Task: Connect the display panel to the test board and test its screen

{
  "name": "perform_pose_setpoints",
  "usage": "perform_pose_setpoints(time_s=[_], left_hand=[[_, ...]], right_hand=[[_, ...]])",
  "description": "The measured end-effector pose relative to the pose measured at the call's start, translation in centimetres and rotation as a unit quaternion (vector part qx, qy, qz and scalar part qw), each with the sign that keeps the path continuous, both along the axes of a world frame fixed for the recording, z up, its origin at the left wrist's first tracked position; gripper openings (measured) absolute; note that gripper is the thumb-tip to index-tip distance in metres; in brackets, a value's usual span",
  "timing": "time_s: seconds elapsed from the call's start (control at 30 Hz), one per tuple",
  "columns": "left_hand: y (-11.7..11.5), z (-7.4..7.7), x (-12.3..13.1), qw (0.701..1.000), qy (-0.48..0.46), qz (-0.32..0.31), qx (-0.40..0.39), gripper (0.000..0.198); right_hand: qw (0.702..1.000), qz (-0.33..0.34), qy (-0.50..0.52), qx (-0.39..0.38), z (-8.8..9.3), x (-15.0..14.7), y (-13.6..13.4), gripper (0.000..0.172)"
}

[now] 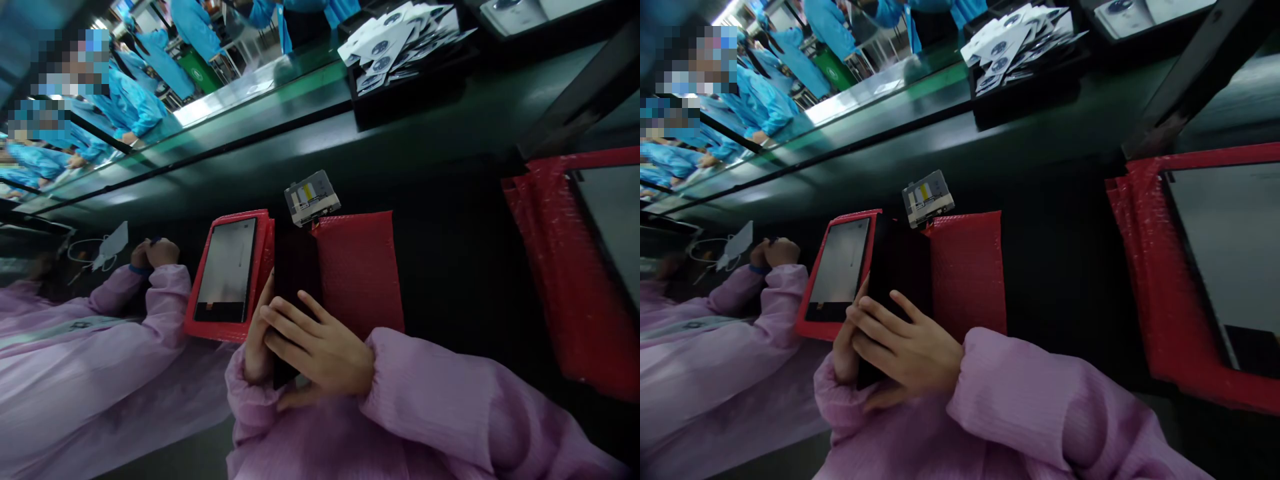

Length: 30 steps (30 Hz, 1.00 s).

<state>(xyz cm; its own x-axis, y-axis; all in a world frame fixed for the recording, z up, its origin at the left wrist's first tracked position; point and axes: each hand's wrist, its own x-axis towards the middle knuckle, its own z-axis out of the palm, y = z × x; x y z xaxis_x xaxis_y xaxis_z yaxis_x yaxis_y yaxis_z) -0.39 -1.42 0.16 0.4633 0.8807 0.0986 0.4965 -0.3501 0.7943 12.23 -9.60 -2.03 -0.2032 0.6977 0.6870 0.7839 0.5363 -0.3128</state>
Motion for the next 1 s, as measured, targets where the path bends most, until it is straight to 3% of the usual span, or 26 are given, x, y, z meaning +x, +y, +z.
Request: perform_pose_setpoints(time_s=[0.1, 0.17, 0.27, 0.37, 0.43, 0.53, 0.77, 1.0], left_hand=[[1.7, 1.8, 0.5, 0.988, -0.075, -0.021, -0.136, 0.046], [3.8, 2.5, 1.1, 0.987, -0.068, -0.036, -0.144, 0.045], [8.2, 2.8, 3.0, 0.997, 0.058, -0.057, 0.014, 0.042], [12.9, 2.3, 6.3, 0.954, 0.224, -0.110, 0.165, 0.041], [15.6, 1.8, 8.7, 0.905, 0.346, -0.133, 0.209, 0.046], [18.5, 0.9, 11.3, 0.876, 0.410, -0.143, 0.210, 0.051], [19.6, -1.0, 11.6, 0.837, 0.465, -0.187, 0.219, 0.053], [19.0, -0.8, 11.3, 0.819, 0.477, -0.200, 0.247, 0.055]], right_hand=[[1.000, 0.027, -0.009, 0.009, -0.7, 0.7, 0.5, 0.053], [0.999, 0.032, -0.003, 0.023, -1.1, 1.0, 0.5, 0.050], [0.998, 0.029, 0.004, 0.055, -1.7, 1.3, 0.4, 0.050], [0.996, 0.019, 0.020, 0.079, -2.0, 1.5, 0.2, 0.049], [0.995, 0.015, 0.031, 0.089, -2.1, 1.5, 0.3, 0.049], [0.994, 0.013, 0.040, 0.101, -2.2, 1.3, 0.6, 0.052], [0.996, 0.033, 0.030, 0.078, -2.6, 1.3, 0.7, 0.059], [0.995, 0.045, 0.042, 0.076, -2.7, 1.3, 0.7, 0.057]])
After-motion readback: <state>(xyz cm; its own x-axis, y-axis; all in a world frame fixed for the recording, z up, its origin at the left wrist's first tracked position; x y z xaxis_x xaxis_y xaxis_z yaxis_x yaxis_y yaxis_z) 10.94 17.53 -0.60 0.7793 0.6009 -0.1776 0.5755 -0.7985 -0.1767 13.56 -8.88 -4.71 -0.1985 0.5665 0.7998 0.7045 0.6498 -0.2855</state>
